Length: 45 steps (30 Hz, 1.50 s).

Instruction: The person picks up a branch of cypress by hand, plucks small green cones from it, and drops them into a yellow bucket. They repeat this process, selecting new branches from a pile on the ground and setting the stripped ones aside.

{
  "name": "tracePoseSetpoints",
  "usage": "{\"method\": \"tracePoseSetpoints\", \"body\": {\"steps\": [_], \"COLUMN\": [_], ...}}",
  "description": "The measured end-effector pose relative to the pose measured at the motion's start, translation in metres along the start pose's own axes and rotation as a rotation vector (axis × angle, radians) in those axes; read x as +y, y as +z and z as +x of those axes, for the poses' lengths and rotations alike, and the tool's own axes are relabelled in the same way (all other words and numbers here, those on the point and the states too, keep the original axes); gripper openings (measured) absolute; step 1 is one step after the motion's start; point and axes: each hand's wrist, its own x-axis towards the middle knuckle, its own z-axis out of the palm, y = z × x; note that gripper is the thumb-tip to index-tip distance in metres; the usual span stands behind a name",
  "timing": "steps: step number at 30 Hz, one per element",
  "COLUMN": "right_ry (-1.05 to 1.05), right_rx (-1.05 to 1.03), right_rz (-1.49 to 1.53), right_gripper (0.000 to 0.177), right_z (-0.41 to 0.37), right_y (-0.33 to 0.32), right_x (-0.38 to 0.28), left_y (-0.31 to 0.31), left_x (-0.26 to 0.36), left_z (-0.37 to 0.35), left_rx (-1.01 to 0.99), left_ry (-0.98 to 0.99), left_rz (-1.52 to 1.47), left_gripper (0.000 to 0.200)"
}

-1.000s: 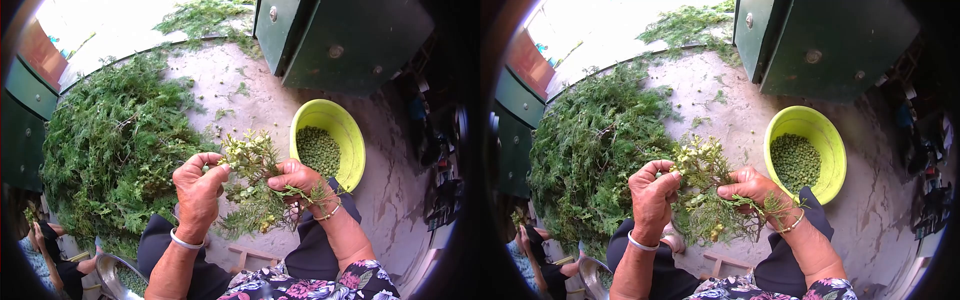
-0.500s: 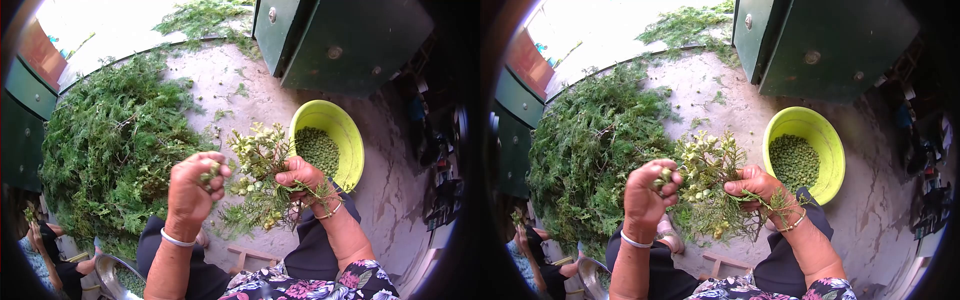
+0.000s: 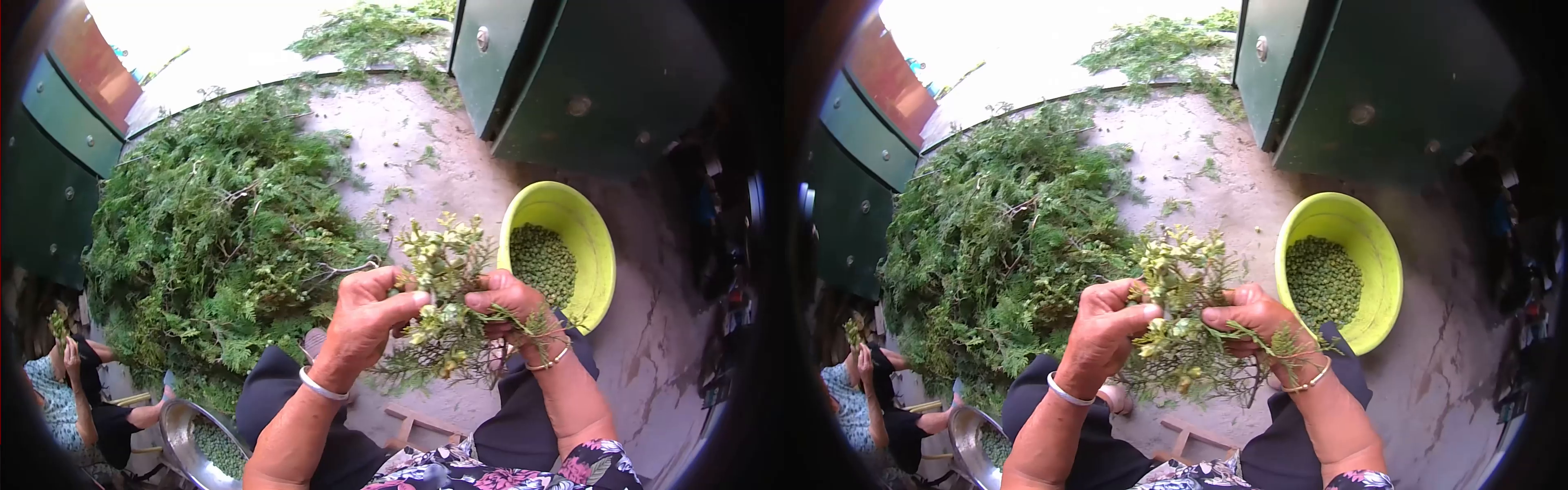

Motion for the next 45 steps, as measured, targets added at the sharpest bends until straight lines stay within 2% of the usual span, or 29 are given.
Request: {"method": "tracePoseSetpoints", "body": {"steps": [1,5,8,10,13,16,19,21,24,31,33,40,43,45], "right_ry": [0.005,0.039,0.054,0.052,0.047,-0.044,-0.015,-0.017,-0.01,0.005,0.009,0.015,0.002,0.003], "right_rx": [-0.001,-0.023,-0.022,-0.027,0.032,0.009,0.005,0.006,0.011,0.02,0.014,0.006,-0.008,-0.016], "right_rz": [0.012,0.052,0.011,-0.004,-0.193,-0.276,-0.279,-0.28,-0.287,-0.312,-0.284,-0.217,-0.231,-0.231], "right_gripper": [0.027,0.026,0.017,0.019,0.026,0.028,0.031,0.031,0.031,0.033,0.032,0.031,0.032,0.03], "right_z": [0.002,0.004,0.001,-0.001,0.001,0.008,0.005,0.002,0.001,0.0,-0.003,-0.007,-0.007,-0.008], "right_y": [-0.001,0.0,0.0,0.0,-0.005,-0.011,-0.01,-0.009,-0.007,-0.002,0.0,0.003,0.002,0.004], "right_x": [0.002,0.004,0.001,0.0,0.005,0.013,0.009,0.007,0.005,0.003,0.0,-0.002,-0.002,-0.004], "left_y": [0.004,0.01,0.016,0.012,0.013,0.015,0.014,0.014,0.017,0.018,0.018,0.015,0.011,0.01], "left_x": [-0.002,0.001,0.001,0.001,-0.006,-0.008,-0.003,-0.001,0.003,0.004,0.006,-0.002,-0.001,-0.008], "left_z": [0.001,0.0,0.001,0.001,0.002,0.002,0.0,0.0,0.0,-0.001,-0.002,-0.002,-0.001,0.0], "left_rx": [0.049,0.04,0.088,0.022,0.027,0.055,0.089,0.11,0.107,0.124,0.079,0.048,0.021,-0.03], "left_ry": [0.021,-0.055,-0.018,-0.038,-0.013,0.003,-0.015,0.047,0.135,0.099,0.103,0.141,0.078,0.05], "left_rz": [-0.048,-0.209,-0.128,0.101,0.078,0.052,0.134,0.362,0.467,0.458,0.493,0.385,0.386,0.124], "left_gripper": [0.01,0.013,0.018,0.022,0.022,0.02,0.017,0.01,0.01,0.012,0.019,0.02,0.019,0.02]}}
